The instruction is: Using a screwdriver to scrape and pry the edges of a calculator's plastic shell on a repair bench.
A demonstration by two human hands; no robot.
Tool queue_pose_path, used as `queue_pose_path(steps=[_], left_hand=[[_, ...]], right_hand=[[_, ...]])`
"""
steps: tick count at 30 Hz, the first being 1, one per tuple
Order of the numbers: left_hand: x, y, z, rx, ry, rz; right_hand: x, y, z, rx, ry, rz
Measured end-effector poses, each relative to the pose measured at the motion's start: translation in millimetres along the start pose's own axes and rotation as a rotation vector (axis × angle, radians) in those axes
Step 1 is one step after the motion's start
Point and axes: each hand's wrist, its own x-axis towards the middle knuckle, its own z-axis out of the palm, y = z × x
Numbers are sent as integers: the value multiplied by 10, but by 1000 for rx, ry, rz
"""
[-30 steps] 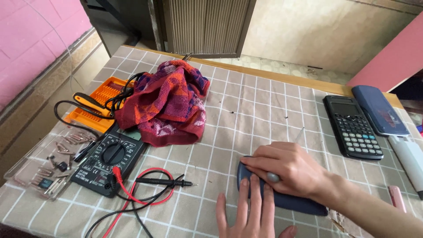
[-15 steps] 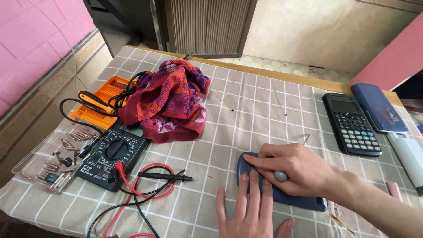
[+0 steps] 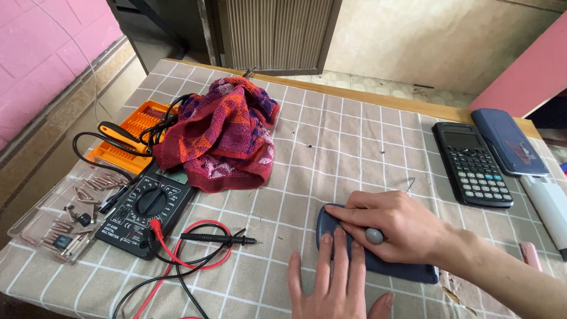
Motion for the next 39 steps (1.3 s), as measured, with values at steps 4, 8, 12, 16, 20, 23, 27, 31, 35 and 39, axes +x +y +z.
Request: queue_pose_path(steps=[4, 8, 12, 16, 20, 23, 27, 31, 35, 39], left_hand=[[1, 3, 16, -10, 15, -6], [-8, -2, 25, -6, 17, -2], [-9, -12, 26, 2, 33, 13], [7, -14, 14, 0, 19, 13], [1, -10, 21, 14, 22, 11], [-5, -7, 25, 7, 18, 4], [20, -6, 2, 9, 26, 5], [18, -9, 1, 9, 24, 10], [19, -3, -6, 5, 12, 6], [12, 0, 2, -5, 15, -3]], right_hand=[[-2, 4, -3, 1, 14, 13], [1, 0, -6, -5, 12, 17], [-12, 8, 7, -50, 16, 1], [-14, 11, -7, -65, -17, -7], [-26, 12, 2, -97, -21, -1], [-34, 15, 1, -114, -26, 1], [-48, -1, 0, -130, -5, -1], [-66, 1, -1, -133, 10, 3], [-57, -12, 2, -123, 2, 39], [-52, 5, 17, -98, -15, 45]])
